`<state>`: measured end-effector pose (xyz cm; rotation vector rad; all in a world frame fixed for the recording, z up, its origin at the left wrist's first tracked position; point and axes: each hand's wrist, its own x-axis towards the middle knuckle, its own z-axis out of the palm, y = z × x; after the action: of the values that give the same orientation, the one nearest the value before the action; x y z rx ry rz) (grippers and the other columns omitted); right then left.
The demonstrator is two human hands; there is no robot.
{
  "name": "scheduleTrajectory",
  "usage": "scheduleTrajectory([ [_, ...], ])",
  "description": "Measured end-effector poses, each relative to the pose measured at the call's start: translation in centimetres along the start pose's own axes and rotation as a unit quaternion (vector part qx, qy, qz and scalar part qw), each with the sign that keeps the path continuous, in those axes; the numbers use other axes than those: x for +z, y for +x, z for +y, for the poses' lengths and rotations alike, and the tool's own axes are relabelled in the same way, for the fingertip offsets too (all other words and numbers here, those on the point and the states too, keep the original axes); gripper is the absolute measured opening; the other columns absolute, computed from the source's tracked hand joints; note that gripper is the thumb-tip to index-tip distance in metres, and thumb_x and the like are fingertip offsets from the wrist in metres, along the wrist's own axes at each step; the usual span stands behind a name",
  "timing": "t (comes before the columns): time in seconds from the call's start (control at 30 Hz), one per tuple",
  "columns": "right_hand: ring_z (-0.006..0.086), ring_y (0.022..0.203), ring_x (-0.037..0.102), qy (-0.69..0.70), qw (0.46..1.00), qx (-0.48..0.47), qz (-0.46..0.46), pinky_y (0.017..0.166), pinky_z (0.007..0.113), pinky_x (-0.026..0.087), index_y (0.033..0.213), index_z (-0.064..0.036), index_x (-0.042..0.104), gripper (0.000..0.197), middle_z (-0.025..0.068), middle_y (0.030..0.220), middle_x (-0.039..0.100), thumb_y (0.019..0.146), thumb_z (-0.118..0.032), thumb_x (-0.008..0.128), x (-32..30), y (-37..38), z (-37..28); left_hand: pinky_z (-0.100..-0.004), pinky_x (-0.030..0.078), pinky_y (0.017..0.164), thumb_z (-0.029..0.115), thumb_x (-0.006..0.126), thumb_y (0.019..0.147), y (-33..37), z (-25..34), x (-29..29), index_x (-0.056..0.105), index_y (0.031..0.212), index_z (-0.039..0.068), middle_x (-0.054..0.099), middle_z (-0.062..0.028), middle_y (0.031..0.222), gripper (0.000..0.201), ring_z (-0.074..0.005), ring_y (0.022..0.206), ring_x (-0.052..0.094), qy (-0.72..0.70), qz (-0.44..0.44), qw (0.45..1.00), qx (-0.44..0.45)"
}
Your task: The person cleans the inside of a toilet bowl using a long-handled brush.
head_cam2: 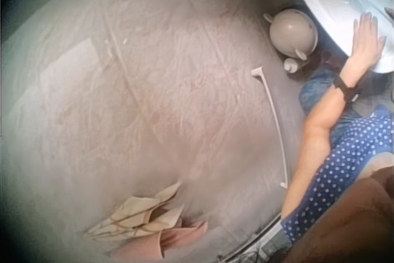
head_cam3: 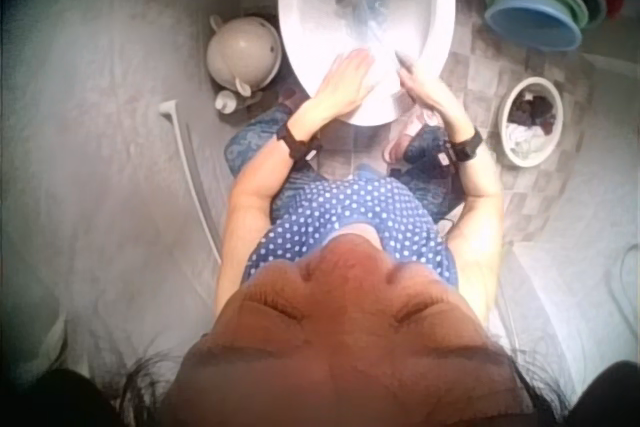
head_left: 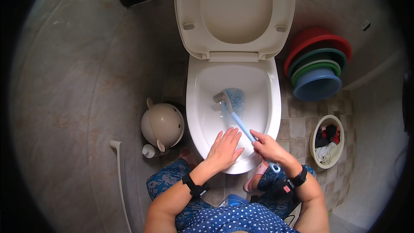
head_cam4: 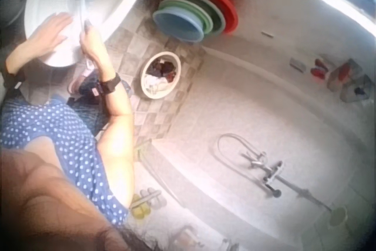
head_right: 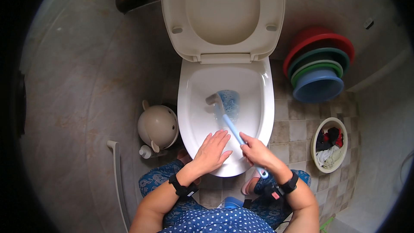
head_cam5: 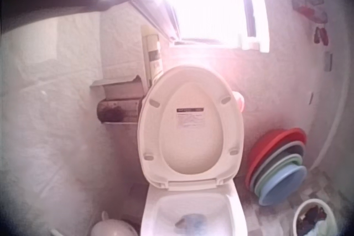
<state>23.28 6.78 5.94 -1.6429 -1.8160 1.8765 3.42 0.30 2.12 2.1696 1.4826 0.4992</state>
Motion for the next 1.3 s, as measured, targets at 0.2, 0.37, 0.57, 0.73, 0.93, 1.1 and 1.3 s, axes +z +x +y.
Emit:
scheduleTrajectory([
  [0.2, 0.0299, 0.052, 0.064, -0.202, 0.978, 0.025, 0.045, 0.047, 0.042, 0.051, 0.116, 0.0180, 0.044, 0.037, 0.0179, 0.066, 0.063, 0.087, -0.003, 0.037, -0.9, 2.6, -1.2, -0.0485, 0.032, 0.107, 0.028, 0.059, 0.088, -0.2, -0.1, 0.3, 0.045, 0.131, -0.001, 0.046, -0.0219, 0.135, 0.053, -0.0369, 0.128, 0.041, 0.000, -0.045, 0.999, -0.012],
  [0.37, 0.0161, 0.046, 0.055, 0.078, 0.995, 0.065, -0.014, 0.040, 0.029, 0.046, 0.107, 0.0082, 0.054, 0.025, 0.0077, 0.064, 0.056, 0.089, -0.003, 0.042, -1.5, 4.4, 1.3, -0.0483, 0.033, 0.107, 0.026, 0.061, 0.086, 0.3, 0.1, 0.2, 0.045, 0.130, -0.002, 0.046, -0.0222, 0.135, 0.054, -0.0371, 0.128, 0.041, -0.012, -0.043, 0.999, -0.001],
  [0.57, 0.0067, 0.044, 0.041, 0.375, 0.914, 0.099, -0.121, 0.036, 0.021, 0.035, 0.145, -0.0068, 0.034, 0.052, 0.0006, 0.064, 0.048, 0.095, -0.008, 0.047, -1.4, -3.4, 0.1, -0.0478, 0.032, 0.108, 0.019, 0.066, 0.081, -0.1, 0.0, -0.5, 0.044, 0.130, -0.002, 0.046, -0.0209, 0.135, 0.058, -0.0370, 0.129, 0.040, 0.018, 0.020, 1.000, 0.002],
  [0.73, 0.0056, 0.044, 0.037, 0.387, 0.898, 0.116, -0.175, 0.035, 0.020, 0.031, 0.145, -0.0109, 0.036, 0.051, -0.0006, 0.064, 0.042, 0.096, -0.008, 0.046, -0.9, -6.3, 0.7, -0.0482, 0.034, 0.107, 0.012, 0.068, 0.074, 0.8, 0.9, -1.7, 0.051, 0.121, 0.001, 0.053, -0.0185, 0.123, 0.051, -0.0356, 0.123, 0.046, -0.003, 0.063, 0.995, 0.071],
  [0.93, 0.0047, 0.045, 0.036, 0.382, 0.890, 0.124, -0.216, 0.035, 0.019, 0.031, 0.145, -0.0118, 0.037, 0.050, -0.0017, 0.063, 0.043, 0.096, -0.009, 0.048, 0.3, -5.1, 0.0, -0.0477, 0.037, 0.104, 0.005, 0.065, 0.067, 0.1, -0.4, -1.6, 0.056, 0.098, 0.002, 0.056, -0.0153, 0.090, 0.032, -0.0352, 0.098, 0.054, 0.017, 0.005, 0.999, 0.047],
  [1.1, 0.0034, 0.045, 0.038, 0.398, 0.886, 0.068, -0.227, 0.036, 0.017, 0.032, 0.147, -0.0140, 0.033, 0.052, -0.0037, 0.065, 0.046, 0.097, -0.010, 0.046, 0.3, -1.7, -1.3, -0.0486, 0.039, 0.100, 0.004, 0.065, 0.067, 2.2, -2.4, -2.9, 0.055, 0.096, 0.002, 0.055, -0.0166, 0.089, 0.030, -0.0357, 0.094, 0.053, 0.052, 0.112, 0.991, 0.047],
  [1.3, 0.0046, 0.043, 0.035, 0.381, 0.886, 0.138, -0.224, 0.035, 0.018, 0.030, 0.146, -0.0149, 0.035, 0.050, -0.0010, 0.064, 0.044, 0.097, -0.010, 0.045, 0.7, -5.1, 0.3, -0.0495, 0.039, 0.099, 0.009, 0.068, 0.068, -0.5, -0.5, -1.5, 0.055, 0.097, 0.002, 0.054, -0.0163, 0.091, 0.032, -0.0349, 0.094, 0.054, 0.029, -0.013, 0.999, 0.036],
])
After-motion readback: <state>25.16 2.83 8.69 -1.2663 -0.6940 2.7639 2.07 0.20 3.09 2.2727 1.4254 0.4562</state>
